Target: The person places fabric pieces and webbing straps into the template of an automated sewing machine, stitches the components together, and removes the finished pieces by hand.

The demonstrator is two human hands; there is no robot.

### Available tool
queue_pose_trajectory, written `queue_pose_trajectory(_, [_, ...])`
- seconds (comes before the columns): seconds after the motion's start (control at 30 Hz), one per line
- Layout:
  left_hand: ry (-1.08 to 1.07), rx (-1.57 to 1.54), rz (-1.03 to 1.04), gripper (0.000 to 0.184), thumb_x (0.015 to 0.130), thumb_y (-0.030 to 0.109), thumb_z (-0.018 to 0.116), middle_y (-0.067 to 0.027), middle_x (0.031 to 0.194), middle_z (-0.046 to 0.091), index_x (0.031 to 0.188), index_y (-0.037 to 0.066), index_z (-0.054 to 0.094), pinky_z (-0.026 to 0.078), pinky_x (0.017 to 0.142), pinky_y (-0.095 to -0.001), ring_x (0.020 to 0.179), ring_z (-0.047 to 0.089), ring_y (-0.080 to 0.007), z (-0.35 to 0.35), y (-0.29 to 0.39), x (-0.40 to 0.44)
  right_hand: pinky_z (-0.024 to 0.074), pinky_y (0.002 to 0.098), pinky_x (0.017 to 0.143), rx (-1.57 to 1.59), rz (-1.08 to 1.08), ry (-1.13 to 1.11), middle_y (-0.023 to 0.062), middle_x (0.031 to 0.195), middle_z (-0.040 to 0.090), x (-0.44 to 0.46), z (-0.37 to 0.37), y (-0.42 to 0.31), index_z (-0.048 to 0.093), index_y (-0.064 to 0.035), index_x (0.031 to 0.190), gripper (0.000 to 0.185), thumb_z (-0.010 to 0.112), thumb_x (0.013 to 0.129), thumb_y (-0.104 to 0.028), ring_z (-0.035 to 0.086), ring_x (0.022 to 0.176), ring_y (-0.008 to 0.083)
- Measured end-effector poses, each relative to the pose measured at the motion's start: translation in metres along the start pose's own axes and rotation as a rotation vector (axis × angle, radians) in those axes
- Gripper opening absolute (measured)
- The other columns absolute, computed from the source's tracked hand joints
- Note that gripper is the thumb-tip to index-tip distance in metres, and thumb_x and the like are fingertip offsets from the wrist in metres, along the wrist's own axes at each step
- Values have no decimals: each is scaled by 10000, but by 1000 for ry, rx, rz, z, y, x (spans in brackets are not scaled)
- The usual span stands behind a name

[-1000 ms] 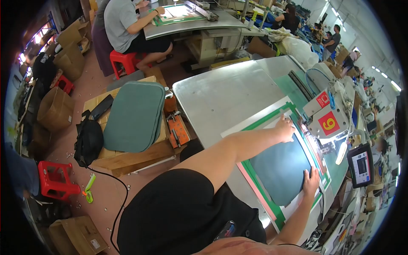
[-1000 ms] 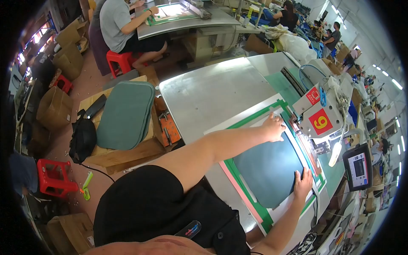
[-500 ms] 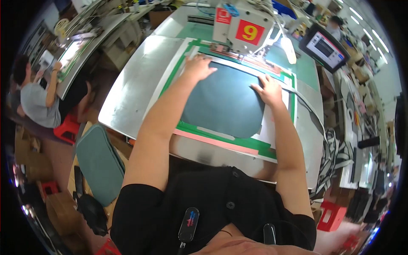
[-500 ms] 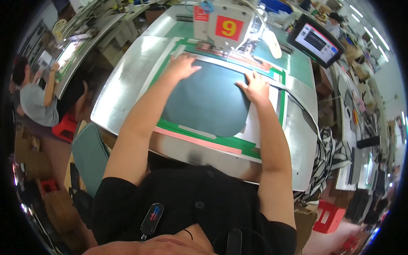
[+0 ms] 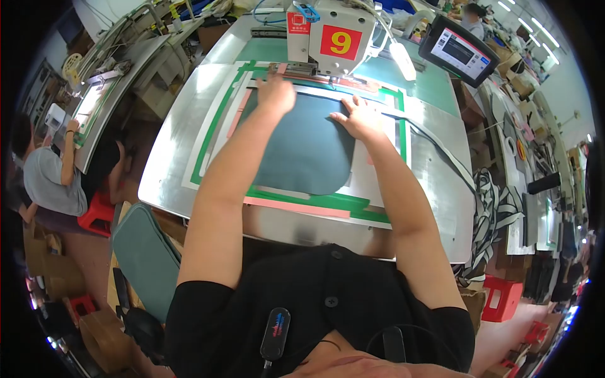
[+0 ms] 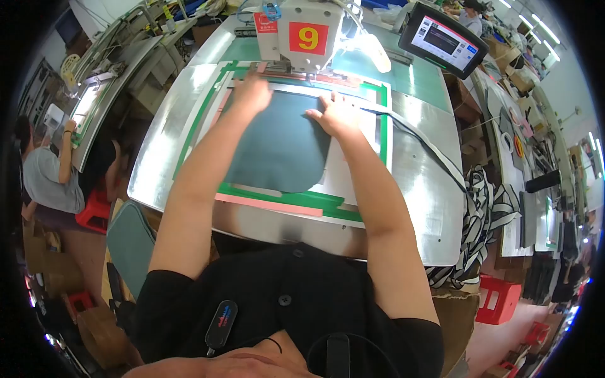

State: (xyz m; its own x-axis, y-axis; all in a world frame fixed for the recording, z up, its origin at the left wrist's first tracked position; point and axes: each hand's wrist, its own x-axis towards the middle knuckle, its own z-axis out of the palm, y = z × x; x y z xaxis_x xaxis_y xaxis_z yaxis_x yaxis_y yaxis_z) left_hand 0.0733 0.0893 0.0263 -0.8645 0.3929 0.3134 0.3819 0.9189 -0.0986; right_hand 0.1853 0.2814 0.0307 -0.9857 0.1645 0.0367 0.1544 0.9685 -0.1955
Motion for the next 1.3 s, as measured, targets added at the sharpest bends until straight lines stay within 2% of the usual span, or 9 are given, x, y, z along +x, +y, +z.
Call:
queue_pose_trajectory(0.1, [-83,-537,206,315,829,295,534,-138,1149,578,1045,86,626,398,955,-383,1094,518,-313,-11,46,-4,286,447,1038,7,-41,-10,132,1435,285,1,0,-1,404,-195,1341,671,469,820,-612,308,1297,318])
queue_pose_trajectory(0.27, [12,-373,320,336,832,267,541,-122,1223,537,1145,147,577,392,968,-386,1118,504,-298,14,55,-7,302,437,1033,59,-113,40,131,1395,348,11,12,14,448,-133,1289,525,501,871,-447,349,1266,326])
queue_pose_trajectory(0.37, [-40,-337,323,352,849,277,526,-105,1268,506,1182,169,559,372,990,-380,1165,469,-283,15,43,-6,295,339,1044,326,-207,132,123,1355,419,21,30,30,541,-76,1200,351,518,889,-238,380,1253,286])
queue_pose_trajectory(0.5, [-34,-319,290,387,866,320,504,-85,1341,438,1219,164,533,318,1036,-364,1235,402,-255,26,41,3,303,337,1039,419,-304,136,113,1333,448,47,48,55,546,-64,1185,325,486,888,-178,415,1223,298])
queue_pose_trajectory(0.73, [-42,-501,303,364,855,279,533,-102,1287,493,1169,97,569,336,1024,-333,1215,431,-244,28,37,16,364,368,973,279,-90,28,114,1259,492,38,17,31,511,-108,1231,396,518,884,-299,454,1165,299])
queue_pose_trajectory(0.83, [-11,-611,309,337,836,277,546,-85,1258,517,1133,126,595,360,1003,-319,1175,465,-221,39,31,19,334,422,971,8,-164,124,68,1233,475,33,15,31,495,-210,1258,468,486,868,-470,453,1147,269])
queue_pose_trajectory(1.07, [67,-703,340,260,829,270,554,-104,1077,606,1009,109,649,450,869,-351,1007,563,-272,14,29,9,362,434,961,-27,-162,57,122,1289,443,15,3,28,489,-227,1251,497,468,859,-531,426,1184,325])
queue_pose_trajectory(1.13, [-141,-770,37,253,809,284,571,-129,929,642,930,83,665,477,788,-379,877,605,-310,-7,19,5,349,427,974,-16,-113,59,118,1306,433,6,1,22,504,-218,1237,499,471,854,-536,420,1192,325])
queue_pose_trajectory(1.3, [314,-960,-78,284,757,292,620,-139,789,639,841,20,625,481,684,-344,734,620,-257,-49,-38,23,338,416,991,129,-123,38,124,1337,404,8,10,27,482,-190,1278,519,485,864,-504,403,1215,311])
